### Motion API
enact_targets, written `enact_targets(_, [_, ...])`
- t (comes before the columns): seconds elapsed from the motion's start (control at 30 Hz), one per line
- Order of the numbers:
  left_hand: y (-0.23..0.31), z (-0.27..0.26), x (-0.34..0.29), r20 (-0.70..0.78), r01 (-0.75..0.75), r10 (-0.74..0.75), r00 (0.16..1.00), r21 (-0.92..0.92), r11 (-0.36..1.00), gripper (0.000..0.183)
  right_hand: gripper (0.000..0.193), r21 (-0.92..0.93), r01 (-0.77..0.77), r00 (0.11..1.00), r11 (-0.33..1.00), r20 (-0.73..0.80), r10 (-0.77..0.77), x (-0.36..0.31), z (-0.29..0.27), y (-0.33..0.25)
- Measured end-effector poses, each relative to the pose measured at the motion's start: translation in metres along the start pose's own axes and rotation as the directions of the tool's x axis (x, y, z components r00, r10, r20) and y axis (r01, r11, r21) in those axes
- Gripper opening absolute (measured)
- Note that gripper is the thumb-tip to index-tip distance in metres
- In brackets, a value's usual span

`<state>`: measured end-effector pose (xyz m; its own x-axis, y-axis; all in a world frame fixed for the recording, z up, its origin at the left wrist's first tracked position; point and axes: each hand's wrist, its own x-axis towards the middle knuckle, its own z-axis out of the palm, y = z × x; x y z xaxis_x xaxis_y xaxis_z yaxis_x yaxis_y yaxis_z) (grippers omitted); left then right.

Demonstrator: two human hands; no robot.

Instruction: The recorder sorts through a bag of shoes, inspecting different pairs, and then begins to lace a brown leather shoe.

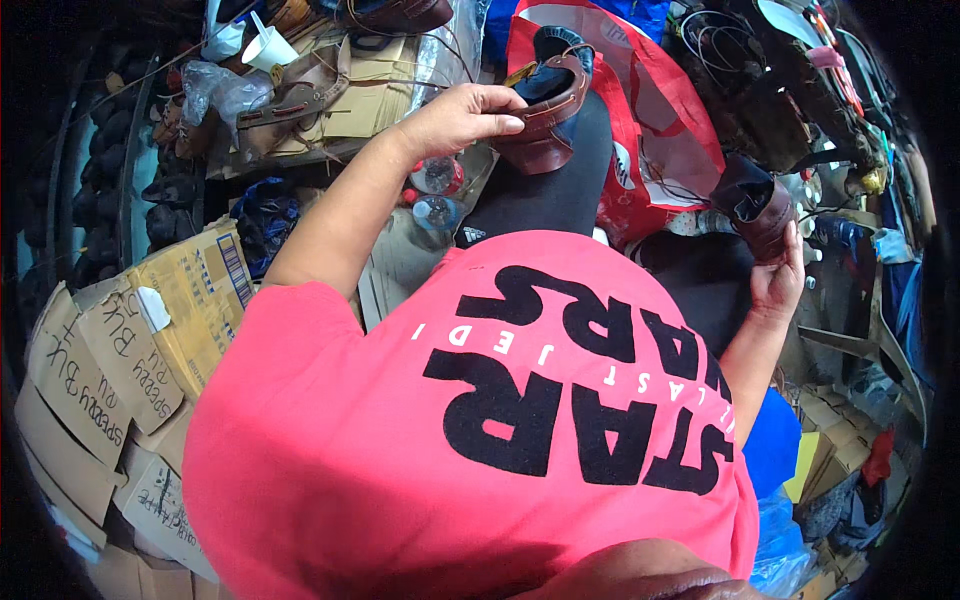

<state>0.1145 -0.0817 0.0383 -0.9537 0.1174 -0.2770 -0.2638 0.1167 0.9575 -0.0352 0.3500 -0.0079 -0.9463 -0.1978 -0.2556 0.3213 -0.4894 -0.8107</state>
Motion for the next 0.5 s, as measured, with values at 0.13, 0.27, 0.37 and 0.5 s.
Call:
enact_targets(0.13, [0.002,0.001,0.005,0.037,0.024,-0.026,0.999,0.063,0.998,0.018,0.033,0.001,-0.015,1.000,1.000,0.019,0.015,0.000,-0.001,0.004])
enact_targets(0.27, [0.004,0.003,0.011,0.072,0.054,-0.063,0.995,0.116,0.992,0.019,0.033,-0.041,-0.046,0.999,0.998,-0.004,0.045,-0.001,0.002,0.009])
enact_targets(0.37, [0.007,0.005,0.015,0.068,0.062,-0.074,0.995,0.163,0.985,0.020,0.032,-0.010,-0.060,0.998,0.998,0.032,0.061,0.000,-0.001,0.013])
enact_targets(0.5, [0.014,0.009,0.020,0.061,0.063,-0.093,0.994,0.380,0.923,0.026,0.031,-0.008,-0.068,0.995,0.998,0.066,0.068,0.003,-0.009,0.017])
